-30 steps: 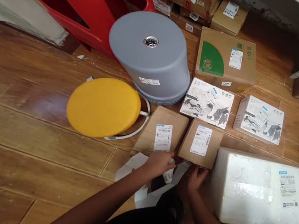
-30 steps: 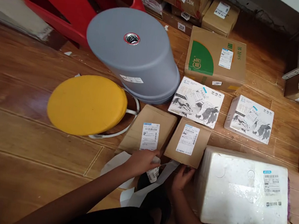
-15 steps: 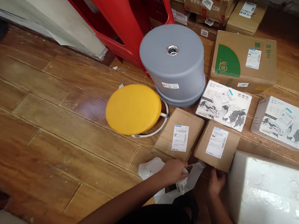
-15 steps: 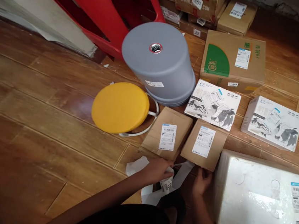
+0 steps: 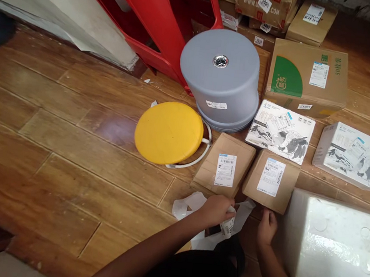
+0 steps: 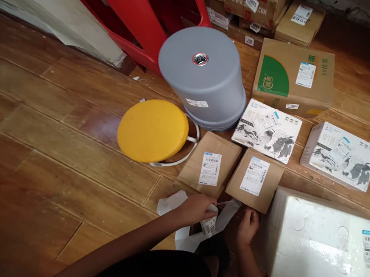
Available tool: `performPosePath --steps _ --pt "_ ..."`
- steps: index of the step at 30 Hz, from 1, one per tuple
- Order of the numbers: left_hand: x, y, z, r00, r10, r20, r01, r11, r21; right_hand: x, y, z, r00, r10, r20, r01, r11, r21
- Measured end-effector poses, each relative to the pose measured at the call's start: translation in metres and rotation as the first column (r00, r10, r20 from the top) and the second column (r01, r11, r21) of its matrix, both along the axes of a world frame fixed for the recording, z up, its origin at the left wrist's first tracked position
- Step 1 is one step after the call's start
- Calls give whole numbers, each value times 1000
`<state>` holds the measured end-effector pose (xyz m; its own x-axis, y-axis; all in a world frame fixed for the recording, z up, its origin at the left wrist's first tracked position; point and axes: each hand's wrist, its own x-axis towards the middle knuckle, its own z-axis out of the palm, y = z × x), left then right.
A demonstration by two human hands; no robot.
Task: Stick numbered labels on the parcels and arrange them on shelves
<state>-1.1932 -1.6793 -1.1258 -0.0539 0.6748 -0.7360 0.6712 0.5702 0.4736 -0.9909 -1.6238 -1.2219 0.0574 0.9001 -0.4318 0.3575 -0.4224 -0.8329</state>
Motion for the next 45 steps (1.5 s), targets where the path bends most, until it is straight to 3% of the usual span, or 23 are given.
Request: performPosePath --steps 3,5,7,9,10,15,20,22,27,29,31,34,39,42,45 --pt "-8 -2 0 998 12 62 -16 998 53 -6 -12 17 998 -41 52 37 996 75" --pt "-14 -5 -1 984 43 174 -62 993 104 -12 -23 33 1000 27 -10 -26 995 95" --pt "-18 -9 -4 909 163 382 -236 960 150 -20 -32 51 955 226 -190 -222 974 44" --pt "-17 -13 -8 781 313 540 -455 878 150 -29 -34 66 844 367 -392 -414 909 -41" --pt "-15 -14 -10 730 383 566 -544 827 142 -34 -32 73 809 375 -453 -460 883 -91" --pt "2 -17 -18 608 590 532 -750 646 142 -52 -5 87 850 168 -500 -365 872 -328" --pt "7 -13 -8 549 619 561 -803 578 148 -55 9 89 840 81 -537 -353 832 -427" --pt "6 -11 -1 557 607 567 -800 576 168 -55 8 88 841 70 -536 -355 820 -449" --pt "2 -6 6 639 567 519 -714 689 126 -53 8 84 866 80 -493 -328 836 -441" --pt "1 -4 4 613 602 512 -742 662 109 -51 11 85 867 114 -484 -326 865 -381" --pt "2 -3 2 592 636 495 -770 629 111 -49 16 87 849 226 -478 -379 891 -251" --pt "2 -1 2 580 670 464 -791 600 122 -46 20 88 808 394 -439 -493 860 -135" --pt "1 -1 1 542 709 452 -816 572 82 -46 18 81 801 338 -494 -552 738 -389" --pt "0 -3 -3 495 720 486 -821 571 -10 -48 16 77 815 321 -482 -534 739 -411" --pt "3 -6 -5 500 725 475 -803 593 -61 -49 15 76 833 272 -481 -479 790 -383"
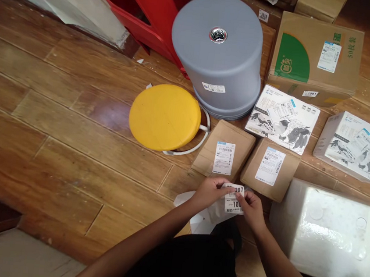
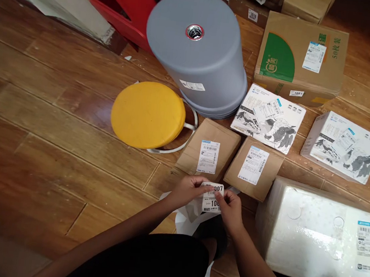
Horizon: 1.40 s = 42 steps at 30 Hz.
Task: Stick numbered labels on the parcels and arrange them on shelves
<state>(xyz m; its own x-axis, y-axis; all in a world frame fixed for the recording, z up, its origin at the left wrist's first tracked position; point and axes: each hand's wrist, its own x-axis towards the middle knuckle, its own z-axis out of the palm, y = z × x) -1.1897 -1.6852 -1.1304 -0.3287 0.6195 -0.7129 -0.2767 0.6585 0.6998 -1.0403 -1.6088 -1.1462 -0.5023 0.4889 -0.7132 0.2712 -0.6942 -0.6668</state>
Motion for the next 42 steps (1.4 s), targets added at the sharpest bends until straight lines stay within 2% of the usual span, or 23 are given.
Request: performPosePath --steps 3,7,10,13,18,25,30,36,42 --pt "8 -3 1 988 -59 -144 57 998 -20 -2 -3 -2 996 -70 -59 69 997 -16" --pt "14 -10 2 967 -82 -243 80 997 -19 0 -9 -9 999 -20 -36 19 1000 -23" --pt "9 -22 -1 987 -99 -128 95 995 -37 3 -15 -14 1000 -8 -12 8 1000 -16" --pt "1 -38 -8 995 -97 16 97 995 -20 2 -26 -17 1000 21 -20 -23 997 -73" --pt "3 -71 -22 1000 -28 -2 28 1000 7 0 -53 -28 997 78 22 -74 985 -159" --pt "28 -107 -43 993 98 -59 -100 994 -34 5 -80 -47 986 108 129 -93 988 -120" --pt "30 -113 -54 973 193 -130 -198 980 -22 4 -90 -53 977 170 128 -148 974 -170" --pt "34 -118 -69 946 295 -136 -302 953 -30 10 -93 -68 922 313 228 -248 930 -272" --pt "45 -116 -84 897 386 -217 -394 919 6 11 -96 -65 916 385 115 -320 872 -369"
